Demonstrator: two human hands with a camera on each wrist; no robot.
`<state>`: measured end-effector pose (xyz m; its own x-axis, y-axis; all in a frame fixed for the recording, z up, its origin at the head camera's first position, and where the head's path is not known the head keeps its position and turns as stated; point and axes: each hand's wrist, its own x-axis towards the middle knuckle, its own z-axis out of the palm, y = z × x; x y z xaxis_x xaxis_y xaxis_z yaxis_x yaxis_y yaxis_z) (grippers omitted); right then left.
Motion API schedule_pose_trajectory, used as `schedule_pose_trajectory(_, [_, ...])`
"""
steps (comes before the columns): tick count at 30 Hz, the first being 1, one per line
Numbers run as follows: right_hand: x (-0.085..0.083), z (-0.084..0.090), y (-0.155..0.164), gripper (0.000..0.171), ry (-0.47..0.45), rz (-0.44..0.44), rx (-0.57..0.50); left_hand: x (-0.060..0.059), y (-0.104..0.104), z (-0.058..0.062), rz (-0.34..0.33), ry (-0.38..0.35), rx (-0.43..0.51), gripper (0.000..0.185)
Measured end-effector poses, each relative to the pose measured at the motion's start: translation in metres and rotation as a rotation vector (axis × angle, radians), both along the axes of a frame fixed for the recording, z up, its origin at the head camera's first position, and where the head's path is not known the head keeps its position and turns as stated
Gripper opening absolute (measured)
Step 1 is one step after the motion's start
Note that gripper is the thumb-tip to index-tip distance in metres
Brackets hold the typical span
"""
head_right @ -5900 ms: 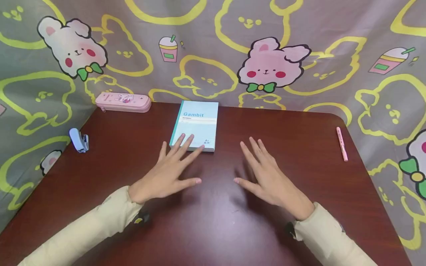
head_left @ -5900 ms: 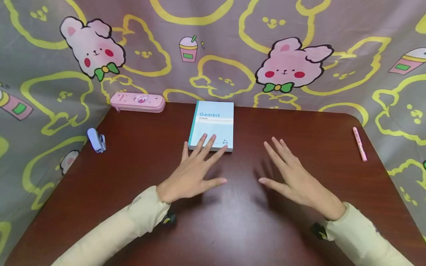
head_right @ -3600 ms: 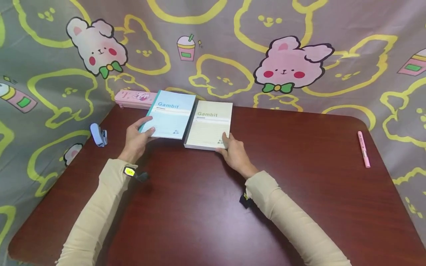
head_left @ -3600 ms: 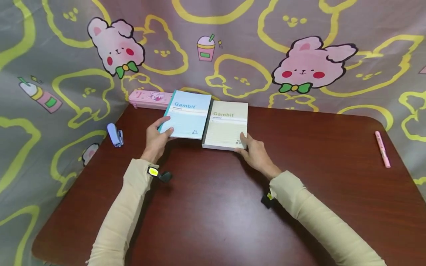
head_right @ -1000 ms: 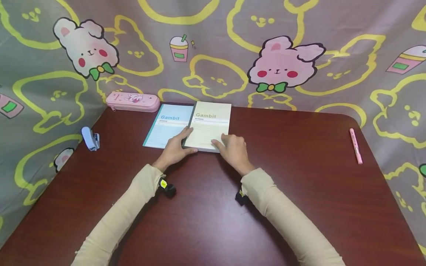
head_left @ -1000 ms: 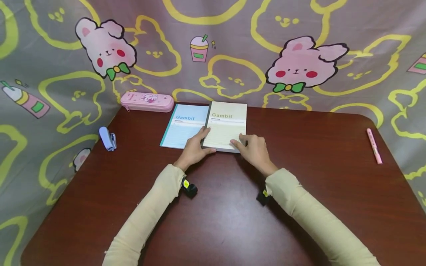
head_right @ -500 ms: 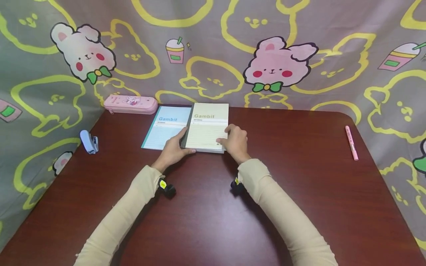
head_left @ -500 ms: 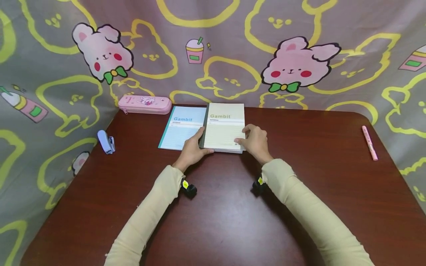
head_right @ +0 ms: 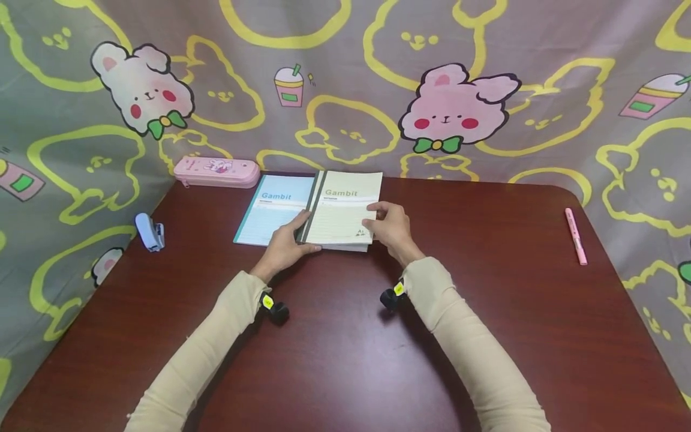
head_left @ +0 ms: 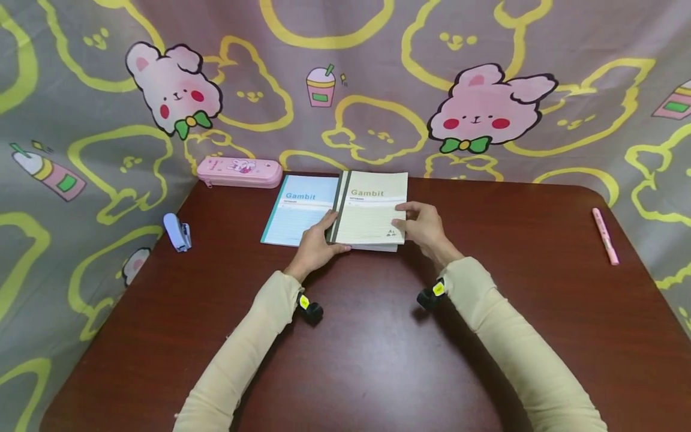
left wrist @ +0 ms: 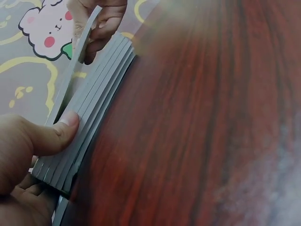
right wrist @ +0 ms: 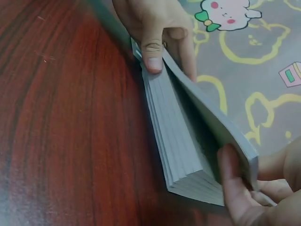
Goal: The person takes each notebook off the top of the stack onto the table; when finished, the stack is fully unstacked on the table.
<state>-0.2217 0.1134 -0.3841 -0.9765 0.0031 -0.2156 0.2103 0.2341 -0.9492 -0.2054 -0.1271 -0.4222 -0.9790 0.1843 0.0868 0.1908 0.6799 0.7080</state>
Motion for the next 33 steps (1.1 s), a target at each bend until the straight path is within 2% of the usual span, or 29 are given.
schedule_pose_trajectory(4, [0.004,-0.003,0.006,0.038,0.014,-0.064,-0.023,0.0,0.003,-0.003,0.003,-0.015,0.011,0.088])
schedule_pose_trajectory(7, [0.007,0.001,0.019,0.037,0.038,-0.099,-0.024,-0.001,0.004,-0.004,0.003,-0.018,0.027,0.088])
schedule_pose_trajectory(16, [0.028,0.042,0.093,0.038,0.113,-0.11,-0.018,-0.006,0.0,0.005,0.001,-0.029,0.022,0.087])
schedule_pose_trajectory(20, [0.036,0.051,0.12,0.038,0.147,-0.137,0.017,-0.006,-0.003,0.007,0.008,-0.04,0.02,0.086])
schedule_pose_trajectory(25, [0.036,0.046,0.134,0.037,0.141,-0.154,0.016,-0.004,-0.004,0.004,0.014,-0.06,0.028,0.086])
schedule_pose_trajectory(27, [0.035,0.041,0.135,0.038,0.118,-0.156,0.037,-0.003,-0.002,0.001,0.009,-0.063,0.038,0.086])
schedule_pose_trajectory(33, [0.022,0.018,0.129,0.039,0.069,-0.133,0.119,-0.003,-0.001,0.003,0.016,-0.057,0.026,0.086])
